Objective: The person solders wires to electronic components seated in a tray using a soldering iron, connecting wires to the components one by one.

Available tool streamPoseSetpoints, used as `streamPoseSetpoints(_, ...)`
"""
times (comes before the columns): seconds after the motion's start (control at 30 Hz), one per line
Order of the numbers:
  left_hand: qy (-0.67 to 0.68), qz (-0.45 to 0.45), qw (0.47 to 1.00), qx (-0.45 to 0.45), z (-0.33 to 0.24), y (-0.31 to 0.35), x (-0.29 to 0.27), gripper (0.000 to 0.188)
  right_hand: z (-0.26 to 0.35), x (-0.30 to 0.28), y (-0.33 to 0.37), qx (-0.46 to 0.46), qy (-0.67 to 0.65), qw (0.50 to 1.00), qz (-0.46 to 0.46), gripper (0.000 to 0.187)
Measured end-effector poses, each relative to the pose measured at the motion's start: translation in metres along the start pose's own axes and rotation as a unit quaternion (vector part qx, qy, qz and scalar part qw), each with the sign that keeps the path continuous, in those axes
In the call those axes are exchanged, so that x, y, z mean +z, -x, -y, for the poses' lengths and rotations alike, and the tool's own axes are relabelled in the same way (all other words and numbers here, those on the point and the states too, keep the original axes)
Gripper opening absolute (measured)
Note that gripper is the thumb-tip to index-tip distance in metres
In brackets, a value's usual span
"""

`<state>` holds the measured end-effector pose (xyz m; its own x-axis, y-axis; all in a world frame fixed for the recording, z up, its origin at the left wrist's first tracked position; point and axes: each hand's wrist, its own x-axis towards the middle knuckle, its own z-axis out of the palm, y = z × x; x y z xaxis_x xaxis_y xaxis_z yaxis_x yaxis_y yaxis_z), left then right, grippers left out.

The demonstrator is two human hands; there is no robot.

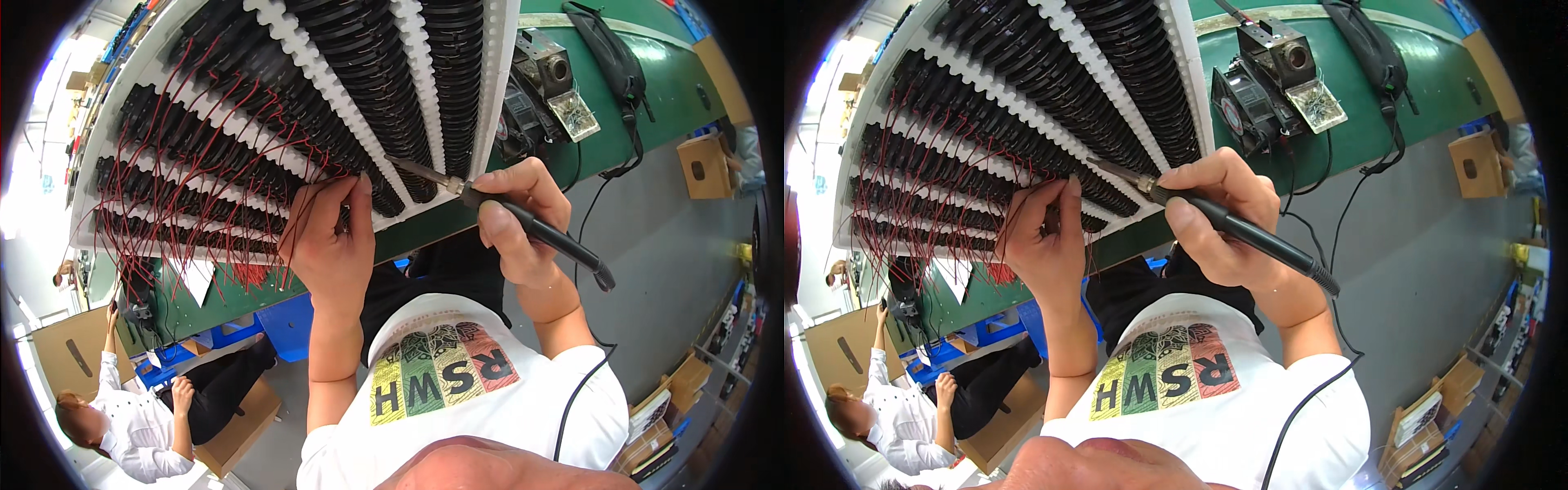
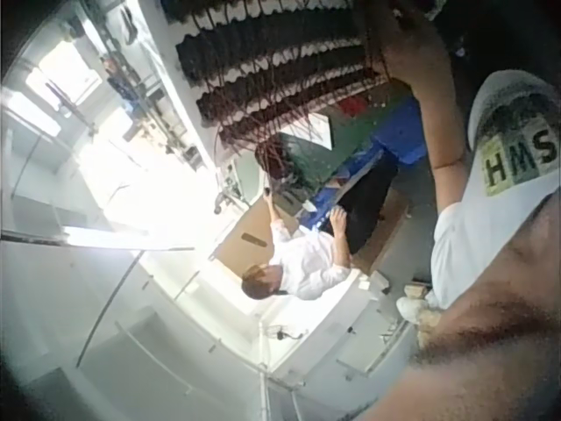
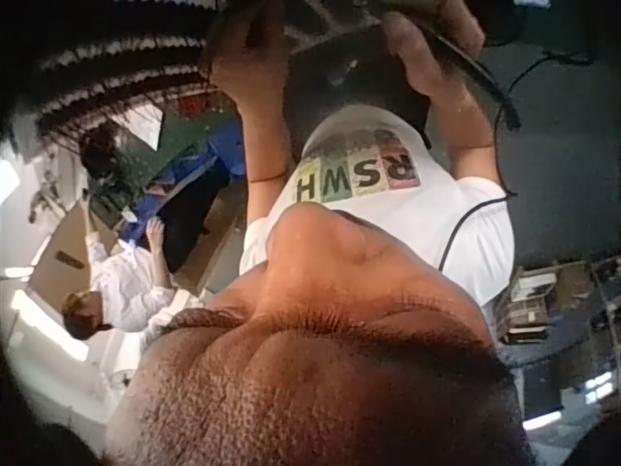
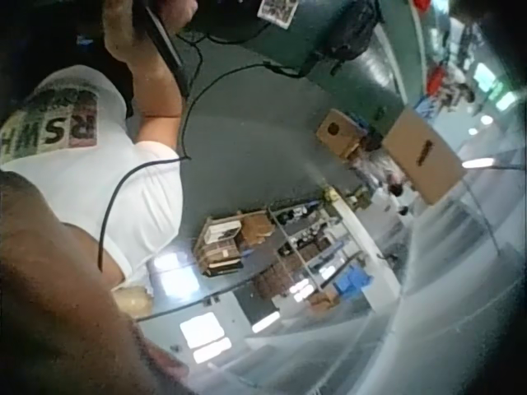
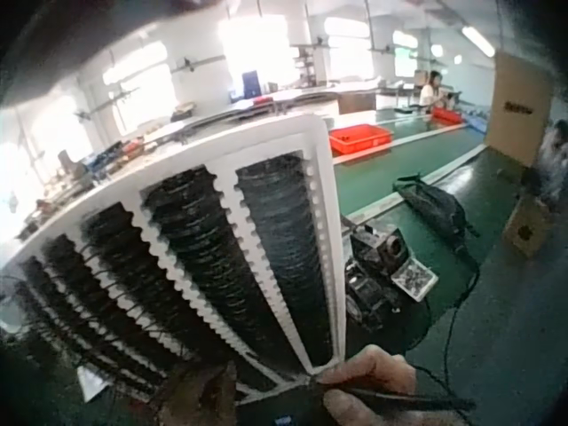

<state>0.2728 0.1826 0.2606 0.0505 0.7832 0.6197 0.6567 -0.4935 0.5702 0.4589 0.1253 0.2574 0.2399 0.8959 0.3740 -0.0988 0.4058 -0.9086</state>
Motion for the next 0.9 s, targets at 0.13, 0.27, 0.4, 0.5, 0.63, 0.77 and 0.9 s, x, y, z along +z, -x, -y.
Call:
streamPoseSetpoints(0.13, -0.005, 0.000, 1.000, -0.004, -0.006, 0.002, -0.003, 0.008, 0.000, -0.002, 0.006, -0.010, -0.018, 1.000, -0.001, 0.018)
streamPoseSetpoints(0.27, -0.023, -0.025, 0.999, -0.001, -0.007, 0.013, -0.016, 0.011, 0.003, 0.001, 0.010, -0.022, -0.010, 1.000, -0.001, 0.020)
streamPoseSetpoints(0.4, -0.011, -0.122, 0.990, 0.064, 0.009, 0.038, -0.042, 0.016, -0.007, -0.006, 0.024, -0.068, 0.006, 0.997, -0.036, 0.026)
streamPoseSetpoints(0.5, -0.009, -0.224, 0.972, 0.070, 0.080, 0.080, -0.074, 0.015, -0.022, -0.023, 0.034, -0.138, -0.006, 0.990, -0.022, 0.027)
streamPoseSetpoints(0.63, -0.154, -0.247, 0.933, -0.212, 0.152, 0.080, -0.109, 0.017, -0.031, -0.023, 0.024, -0.225, -0.057, 0.973, 0.003, 0.026)
streamPoseSetpoints(0.77, -0.286, -0.112, 0.924, -0.226, 0.258, 0.094, -0.133, 0.023, -0.032, -0.024, 0.022, -0.258, -0.068, 0.964, 0.002, 0.024)
streamPoseSetpoints(0.9, -0.322, -0.016, 0.922, -0.217, 0.285, 0.088, -0.136, 0.025, -0.032, -0.027, 0.025, -0.260, -0.043, 0.965, -0.004, 0.022)
